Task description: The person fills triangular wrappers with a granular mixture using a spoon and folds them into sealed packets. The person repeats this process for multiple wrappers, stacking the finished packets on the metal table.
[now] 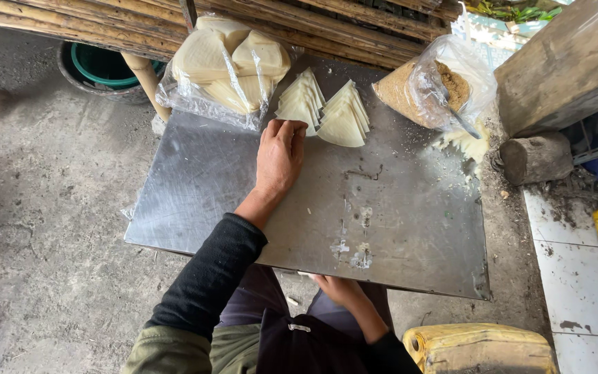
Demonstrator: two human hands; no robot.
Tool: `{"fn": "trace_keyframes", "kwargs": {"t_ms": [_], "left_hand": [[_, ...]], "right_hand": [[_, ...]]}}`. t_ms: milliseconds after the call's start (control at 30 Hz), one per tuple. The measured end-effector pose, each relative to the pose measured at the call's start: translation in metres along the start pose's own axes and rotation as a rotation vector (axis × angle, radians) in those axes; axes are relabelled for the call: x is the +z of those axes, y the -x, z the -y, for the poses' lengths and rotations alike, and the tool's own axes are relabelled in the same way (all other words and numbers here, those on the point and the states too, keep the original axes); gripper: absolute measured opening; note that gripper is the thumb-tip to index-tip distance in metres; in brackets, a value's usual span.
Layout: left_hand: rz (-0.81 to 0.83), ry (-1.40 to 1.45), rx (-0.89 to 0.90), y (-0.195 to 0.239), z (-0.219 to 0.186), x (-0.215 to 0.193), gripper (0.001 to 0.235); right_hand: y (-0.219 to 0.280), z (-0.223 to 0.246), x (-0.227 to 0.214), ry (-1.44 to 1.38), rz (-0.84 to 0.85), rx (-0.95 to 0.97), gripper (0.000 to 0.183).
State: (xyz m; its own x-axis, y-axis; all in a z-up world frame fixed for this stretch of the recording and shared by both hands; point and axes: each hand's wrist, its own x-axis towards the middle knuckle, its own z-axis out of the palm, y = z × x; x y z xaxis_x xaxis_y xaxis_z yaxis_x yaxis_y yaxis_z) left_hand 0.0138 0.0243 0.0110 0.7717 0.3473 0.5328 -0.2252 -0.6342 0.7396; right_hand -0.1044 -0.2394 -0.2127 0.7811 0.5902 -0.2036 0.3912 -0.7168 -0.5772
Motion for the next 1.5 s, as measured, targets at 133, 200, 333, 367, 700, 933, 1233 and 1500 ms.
{"fn": "trace_keyframes", "kwargs": {"t_ms": [133,200,333,367,700,933,1233,1500], "left_hand": [[-0.026,-0.022,0.037,0.004,0.001,-0.003,0.012],[-0.037,-0.035,0.051,0.003,0.002,-0.001,0.012],[-0.006,-0.089,0.136,0.003,0.007,0.008,0.011],[0.016,-0.132,0.144,0.003,0.008,0.011,0.010],[0.242,-0.375,0.104,0.010,0.006,0.010,0.029],[0.373,-0.457,0.119,0.006,0.000,0.009,0.040],[0.377,-0.483,0.138,0.004,-0.001,0.009,0.045],[0.370,-0.503,0.146,0.005,-0.001,0.012,0.047]], "right_hand": [[-0.016,0.012,0.004,0.117,-0.193,-0.182,0.038],[0.004,0.045,-0.023,0.044,0.015,-0.013,0.043],[0.068,0.119,-0.116,-0.183,0.387,-0.637,0.046],[0.074,0.132,-0.142,-0.172,0.312,-0.719,0.044],[-0.113,0.135,-0.276,0.336,-0.440,-0.516,0.030],[-0.156,0.111,-0.247,0.350,-0.610,-0.484,0.028],[-0.184,0.075,-0.238,-0.079,-0.591,-0.160,0.008],[-0.187,0.036,-0.272,-0.749,-0.858,-0.130,0.008]]}}
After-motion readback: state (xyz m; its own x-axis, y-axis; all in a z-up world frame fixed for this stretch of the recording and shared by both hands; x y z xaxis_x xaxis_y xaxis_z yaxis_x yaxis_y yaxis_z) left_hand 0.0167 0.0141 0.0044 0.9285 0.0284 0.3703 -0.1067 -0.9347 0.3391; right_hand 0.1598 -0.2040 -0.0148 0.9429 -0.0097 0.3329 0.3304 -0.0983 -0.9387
